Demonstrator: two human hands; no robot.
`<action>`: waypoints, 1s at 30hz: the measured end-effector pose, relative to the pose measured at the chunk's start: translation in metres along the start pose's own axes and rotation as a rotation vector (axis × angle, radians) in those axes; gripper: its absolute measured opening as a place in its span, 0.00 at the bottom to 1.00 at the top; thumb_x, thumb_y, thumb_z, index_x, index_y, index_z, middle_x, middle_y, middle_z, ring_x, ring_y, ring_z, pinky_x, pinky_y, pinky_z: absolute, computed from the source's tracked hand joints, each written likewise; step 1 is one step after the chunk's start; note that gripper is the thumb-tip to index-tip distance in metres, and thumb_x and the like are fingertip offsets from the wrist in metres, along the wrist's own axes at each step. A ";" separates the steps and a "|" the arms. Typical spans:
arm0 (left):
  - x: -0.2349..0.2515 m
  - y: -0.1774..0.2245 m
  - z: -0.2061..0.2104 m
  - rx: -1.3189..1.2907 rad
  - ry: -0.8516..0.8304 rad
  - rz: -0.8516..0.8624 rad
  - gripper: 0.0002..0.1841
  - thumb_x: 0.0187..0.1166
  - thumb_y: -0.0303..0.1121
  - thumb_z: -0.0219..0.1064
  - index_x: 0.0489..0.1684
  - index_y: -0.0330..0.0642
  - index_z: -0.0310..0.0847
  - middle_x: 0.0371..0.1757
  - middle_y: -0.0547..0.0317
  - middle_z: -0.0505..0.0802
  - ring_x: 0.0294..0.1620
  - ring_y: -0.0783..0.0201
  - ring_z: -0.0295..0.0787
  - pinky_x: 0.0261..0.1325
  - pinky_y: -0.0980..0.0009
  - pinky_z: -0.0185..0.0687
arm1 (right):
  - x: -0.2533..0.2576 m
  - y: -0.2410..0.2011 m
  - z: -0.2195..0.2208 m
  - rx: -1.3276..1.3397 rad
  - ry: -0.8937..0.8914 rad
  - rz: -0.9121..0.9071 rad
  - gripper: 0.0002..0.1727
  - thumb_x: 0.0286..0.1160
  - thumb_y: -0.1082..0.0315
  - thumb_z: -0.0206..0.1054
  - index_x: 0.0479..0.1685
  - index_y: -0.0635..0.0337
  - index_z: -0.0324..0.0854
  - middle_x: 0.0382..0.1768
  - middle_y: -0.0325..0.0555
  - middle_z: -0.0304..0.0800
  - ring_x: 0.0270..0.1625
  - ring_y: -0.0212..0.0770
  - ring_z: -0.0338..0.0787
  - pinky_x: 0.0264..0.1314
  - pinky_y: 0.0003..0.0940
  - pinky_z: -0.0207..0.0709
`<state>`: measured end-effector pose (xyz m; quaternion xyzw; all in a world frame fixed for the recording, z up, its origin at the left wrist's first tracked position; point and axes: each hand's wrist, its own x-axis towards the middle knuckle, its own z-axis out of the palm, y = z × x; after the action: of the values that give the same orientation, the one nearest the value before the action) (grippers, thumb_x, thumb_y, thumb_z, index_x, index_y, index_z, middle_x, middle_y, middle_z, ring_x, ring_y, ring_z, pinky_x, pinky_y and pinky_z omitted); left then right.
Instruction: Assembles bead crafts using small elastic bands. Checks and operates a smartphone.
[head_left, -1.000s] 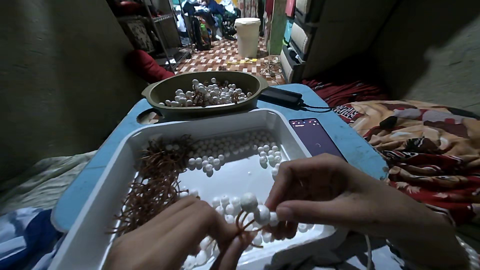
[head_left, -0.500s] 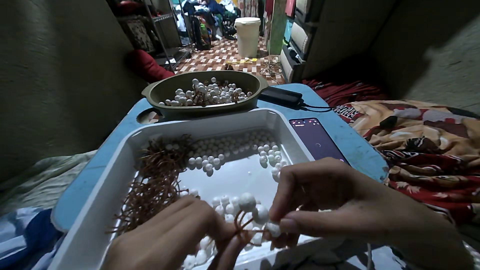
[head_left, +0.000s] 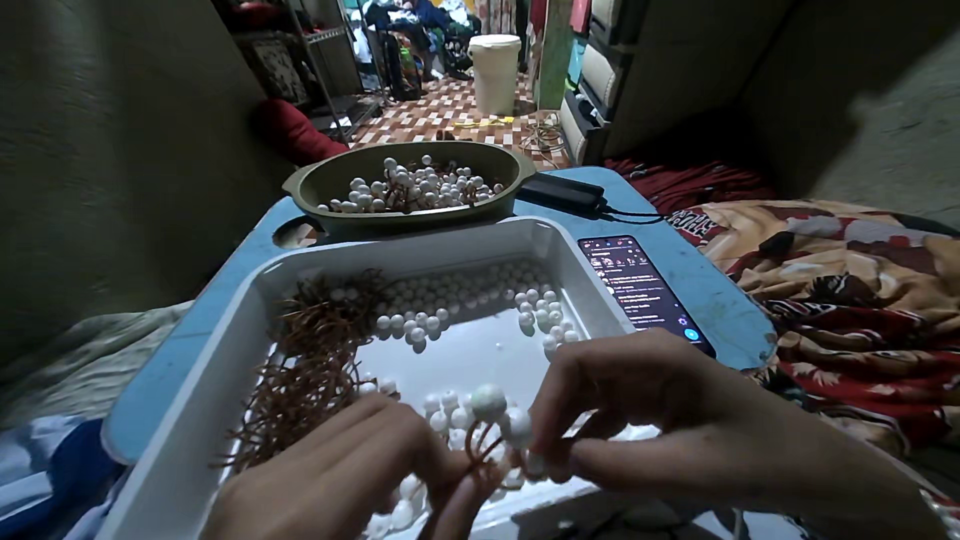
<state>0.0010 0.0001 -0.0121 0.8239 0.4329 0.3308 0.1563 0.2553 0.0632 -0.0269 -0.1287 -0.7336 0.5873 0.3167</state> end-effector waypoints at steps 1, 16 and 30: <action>0.000 0.000 0.000 -0.002 -0.002 0.001 0.17 0.83 0.37 0.68 0.31 0.28 0.84 0.30 0.38 0.91 0.32 0.58 0.88 0.36 0.68 0.81 | 0.000 0.000 0.000 -0.003 -0.001 0.002 0.07 0.80 0.78 0.64 0.52 0.68 0.81 0.47 0.40 0.92 0.51 0.23 0.91 0.55 0.19 0.86; 0.001 -0.003 0.000 -0.009 -0.010 0.018 0.17 0.83 0.37 0.68 0.31 0.29 0.85 0.30 0.39 0.91 0.33 0.58 0.87 0.37 0.68 0.80 | 0.003 -0.004 0.007 0.096 0.071 0.045 0.08 0.75 0.83 0.64 0.50 0.71 0.82 0.44 0.39 0.94 0.44 0.24 0.92 0.50 0.20 0.87; 0.001 -0.002 0.000 -0.024 0.016 0.009 0.16 0.83 0.37 0.68 0.32 0.29 0.84 0.30 0.40 0.91 0.34 0.61 0.88 0.38 0.71 0.80 | -0.002 0.001 0.011 -0.145 0.065 -0.051 0.11 0.85 0.72 0.62 0.54 0.72 0.82 0.45 0.44 0.93 0.45 0.19 0.88 0.50 0.13 0.82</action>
<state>0.0001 0.0021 -0.0131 0.8214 0.4263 0.3430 0.1611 0.2504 0.0538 -0.0300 -0.1518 -0.7666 0.5200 0.3449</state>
